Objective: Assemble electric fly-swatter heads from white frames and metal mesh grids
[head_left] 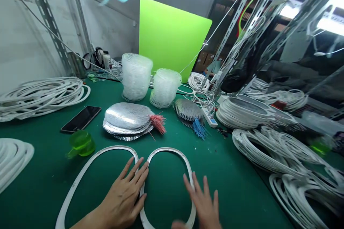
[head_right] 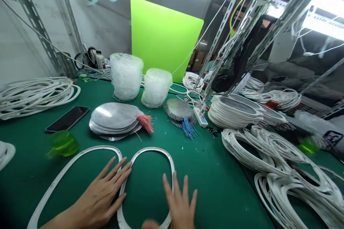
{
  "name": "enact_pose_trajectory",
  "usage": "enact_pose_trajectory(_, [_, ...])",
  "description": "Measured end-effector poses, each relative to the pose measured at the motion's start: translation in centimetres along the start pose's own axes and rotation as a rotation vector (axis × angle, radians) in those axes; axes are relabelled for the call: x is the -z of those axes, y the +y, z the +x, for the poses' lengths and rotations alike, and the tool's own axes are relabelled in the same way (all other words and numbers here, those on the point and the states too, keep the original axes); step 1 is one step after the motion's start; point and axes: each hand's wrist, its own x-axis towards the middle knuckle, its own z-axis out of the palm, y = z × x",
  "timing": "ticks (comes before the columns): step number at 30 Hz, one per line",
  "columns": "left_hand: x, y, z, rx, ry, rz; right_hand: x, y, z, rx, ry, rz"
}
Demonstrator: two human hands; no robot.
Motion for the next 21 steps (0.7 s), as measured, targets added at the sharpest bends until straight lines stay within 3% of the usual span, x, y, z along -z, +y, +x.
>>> enact_pose_trajectory(2, [0.6, 0.4, 0.5, 0.025, 0.004, 0.039, 4.0, 1.0, 4.9, 0.006, 0.019, 0.072])
enact_pose_trajectory(5, [1.8, 0.8, 1.4, 0.024, 0.036, 0.06, 8.1, 2.5, 14.2, -0.132, 0.221, 0.041])
enact_pose_trajectory(7, [2.4, 0.9, 1.7, 0.02, 0.092, 0.065, 8.9, 3.2, 19.7, -0.212, 0.224, 0.009])
enact_pose_trajectory(9, [2.6, 0.5, 1.6, 0.016, 0.135, 0.075, 8.6, 3.9, 23.5, -0.268, 0.193, -0.019])
enact_pose_trajectory(13, [2.1, -1.0, 0.6, 0.047, 0.166, 0.094, 7.8, 5.2, 26.4, -0.3, 0.13, -0.016])
enact_pose_trajectory(21, [1.4, -2.0, 1.2, 0.061, 0.148, -0.018, 7.7, 6.0, 27.1, -0.34, 0.079, 0.313])
